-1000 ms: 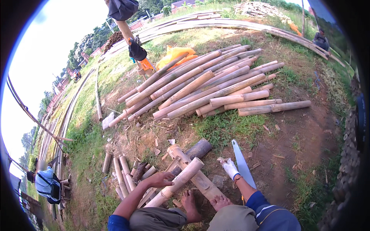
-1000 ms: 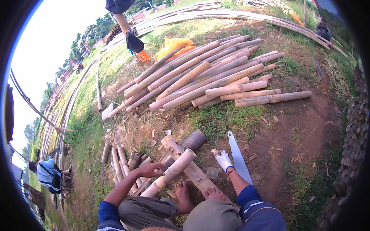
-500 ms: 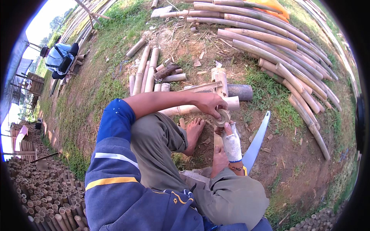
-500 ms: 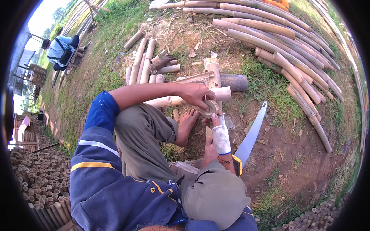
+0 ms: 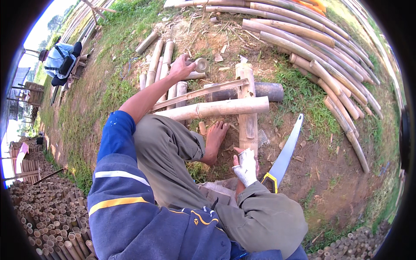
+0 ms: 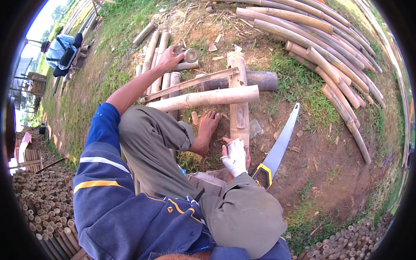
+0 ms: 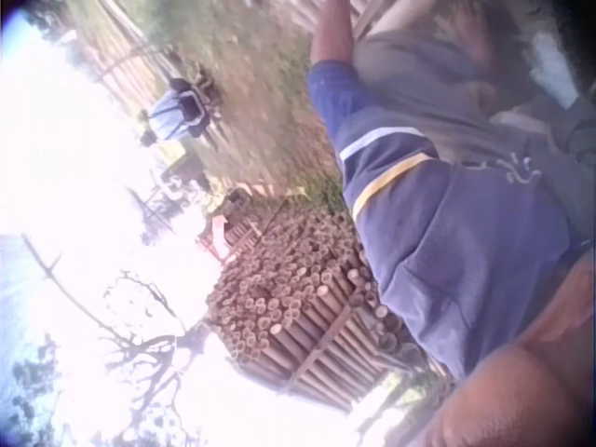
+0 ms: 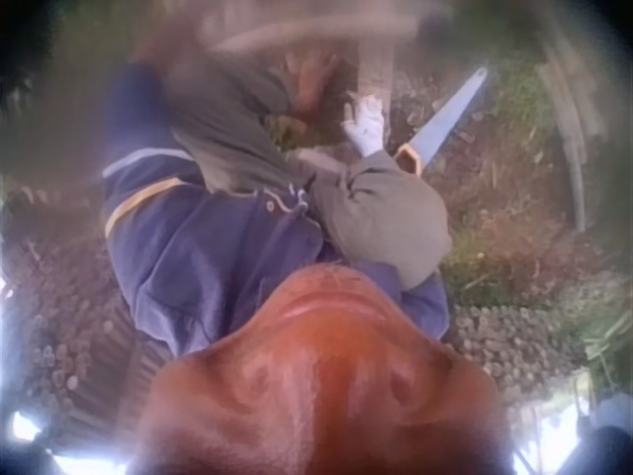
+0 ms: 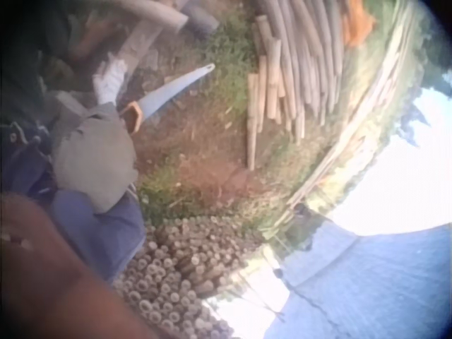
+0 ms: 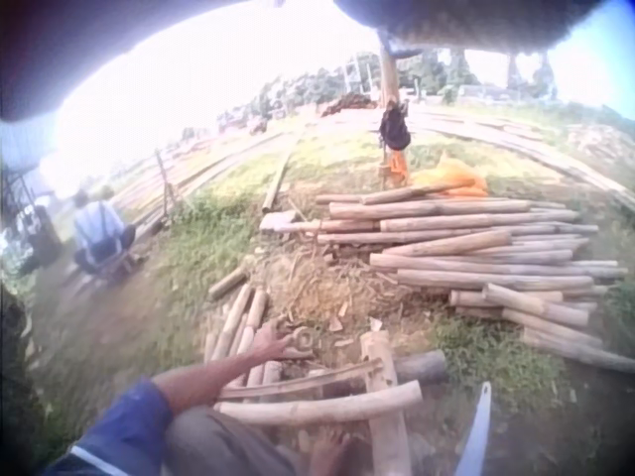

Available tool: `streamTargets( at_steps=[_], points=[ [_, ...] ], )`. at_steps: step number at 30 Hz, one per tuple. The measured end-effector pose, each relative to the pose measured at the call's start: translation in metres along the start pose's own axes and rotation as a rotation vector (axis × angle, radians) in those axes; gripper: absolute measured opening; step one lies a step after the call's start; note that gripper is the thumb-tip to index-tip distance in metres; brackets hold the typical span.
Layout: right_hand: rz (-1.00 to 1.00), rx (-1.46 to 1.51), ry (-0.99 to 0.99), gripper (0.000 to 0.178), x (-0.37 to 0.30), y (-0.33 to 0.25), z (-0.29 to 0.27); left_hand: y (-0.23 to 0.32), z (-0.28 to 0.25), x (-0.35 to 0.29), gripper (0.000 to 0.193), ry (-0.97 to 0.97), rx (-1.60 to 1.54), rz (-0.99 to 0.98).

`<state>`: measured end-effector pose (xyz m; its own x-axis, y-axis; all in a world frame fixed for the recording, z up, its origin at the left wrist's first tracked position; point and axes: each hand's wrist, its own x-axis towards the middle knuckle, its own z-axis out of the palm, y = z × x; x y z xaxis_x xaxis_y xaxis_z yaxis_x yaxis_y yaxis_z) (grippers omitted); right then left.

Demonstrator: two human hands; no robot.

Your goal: The person sits on the ground and uses a hand saw to cut bamboo poles into shorter sections. They hold the bamboo steady with their hands and feet while sawing, then place the cut pieces aside.

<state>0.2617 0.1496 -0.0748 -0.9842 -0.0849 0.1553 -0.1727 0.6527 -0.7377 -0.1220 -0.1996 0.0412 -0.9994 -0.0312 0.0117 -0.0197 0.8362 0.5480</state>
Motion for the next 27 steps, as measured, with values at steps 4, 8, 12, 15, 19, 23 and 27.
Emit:
streamTargets(
  at_steps=[4, 8, 12, 15, 19, 23, 27],
  points=[
    [0.068, 0.023, 0.032, 0.039, 0.008, -0.007, -0.003, -0.021, -0.023, -0.003, 0.08, -0.37, 0.223, 0.066],
    [0.126, 0.046, 0.004, 0.039, 0.005, -0.006, -0.001, -0.023, -0.028, -0.029, 0.084, -0.978, 0.34, 0.232],
    [0.026, 0.042, 0.086, 0.039, 0.004, -0.003, 0.003, -0.023, -0.006, -0.068, 0.091, -1.038, 0.412, 0.354],
    [0.058, -0.001, 0.062, 0.039, 0.005, -0.004, -0.006, -0.019, 0.014, -0.111, 0.103, -0.826, 0.491, 0.455],
    [0.034, -0.029, 0.05, 0.04, 0.007, -0.004, -0.002, -0.067, 0.038, -0.152, 0.085, -0.543, 0.394, 0.417],
    [0.061, -0.052, 0.014, 0.043, 0.007, 0.0, -0.008, -0.063, 0.055, -0.162, 0.065, -0.46, 0.363, 0.197],
    [0.005, -0.081, 0.028, 0.039, 0.013, -0.007, -0.002, -0.081, 0.053, -0.201, 0.059, -0.303, 0.259, 0.111]
  ],
)
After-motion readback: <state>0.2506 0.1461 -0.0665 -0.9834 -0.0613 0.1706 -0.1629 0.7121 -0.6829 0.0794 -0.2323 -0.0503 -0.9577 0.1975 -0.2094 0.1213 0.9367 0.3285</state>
